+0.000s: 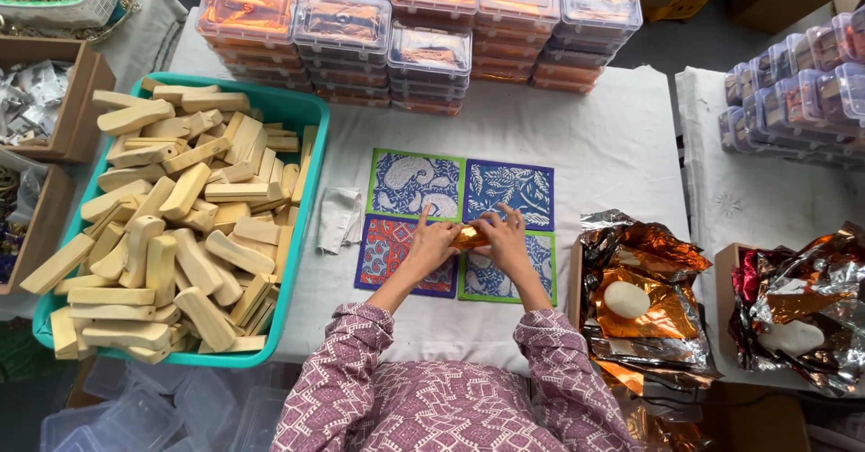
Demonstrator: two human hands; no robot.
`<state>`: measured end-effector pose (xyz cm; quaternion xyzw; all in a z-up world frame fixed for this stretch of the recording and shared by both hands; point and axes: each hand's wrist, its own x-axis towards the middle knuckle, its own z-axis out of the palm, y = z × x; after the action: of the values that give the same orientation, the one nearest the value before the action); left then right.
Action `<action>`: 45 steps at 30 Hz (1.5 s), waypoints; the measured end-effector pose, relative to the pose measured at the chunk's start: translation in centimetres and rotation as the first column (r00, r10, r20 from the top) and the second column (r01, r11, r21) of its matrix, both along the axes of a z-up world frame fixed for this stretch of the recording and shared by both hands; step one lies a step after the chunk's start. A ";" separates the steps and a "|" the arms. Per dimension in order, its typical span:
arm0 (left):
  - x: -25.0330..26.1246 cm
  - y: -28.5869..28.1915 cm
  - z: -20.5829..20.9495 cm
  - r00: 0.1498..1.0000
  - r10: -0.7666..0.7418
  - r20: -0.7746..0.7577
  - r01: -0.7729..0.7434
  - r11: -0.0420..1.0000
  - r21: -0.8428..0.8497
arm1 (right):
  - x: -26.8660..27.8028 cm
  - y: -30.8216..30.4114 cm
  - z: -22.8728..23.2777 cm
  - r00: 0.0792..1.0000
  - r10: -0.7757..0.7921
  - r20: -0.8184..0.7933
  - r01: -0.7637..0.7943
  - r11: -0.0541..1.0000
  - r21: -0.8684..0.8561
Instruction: The person wraps a small wooden block in a piece of orange foil, folds the edges, and places it into a clear plastic container. They then wipe the container with a white cloth and stack it with other containers. The person repeats the process by picking up another wooden block, wiping it with a cloth, and wrapping it in foil.
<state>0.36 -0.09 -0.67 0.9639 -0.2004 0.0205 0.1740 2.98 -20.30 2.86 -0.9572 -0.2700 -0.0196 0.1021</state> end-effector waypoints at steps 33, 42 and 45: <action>19.1 6.0 -4.6 0.908 0.153 0.390 -0.238 0.954 0.180 | -3.4 -0.4 -5.9 0.879 -0.474 0.054 0.452 0.863 0.228; 25.1 6.4 -9.5 0.834 0.126 0.537 -0.276 0.938 0.208 | -3.3 0.0 -5.9 0.869 -0.490 0.066 0.465 0.855 0.228; 25.9 6.2 -9.0 0.835 0.160 0.527 -0.325 0.916 0.237 | -3.1 -0.3 -6.1 0.872 -0.487 0.055 0.468 0.860 0.204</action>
<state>26.29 6.15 -9.63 0.9586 -0.1137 0.2574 -0.0444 -0.16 -20.61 -3.23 -0.9782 -0.0263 -0.1193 0.1679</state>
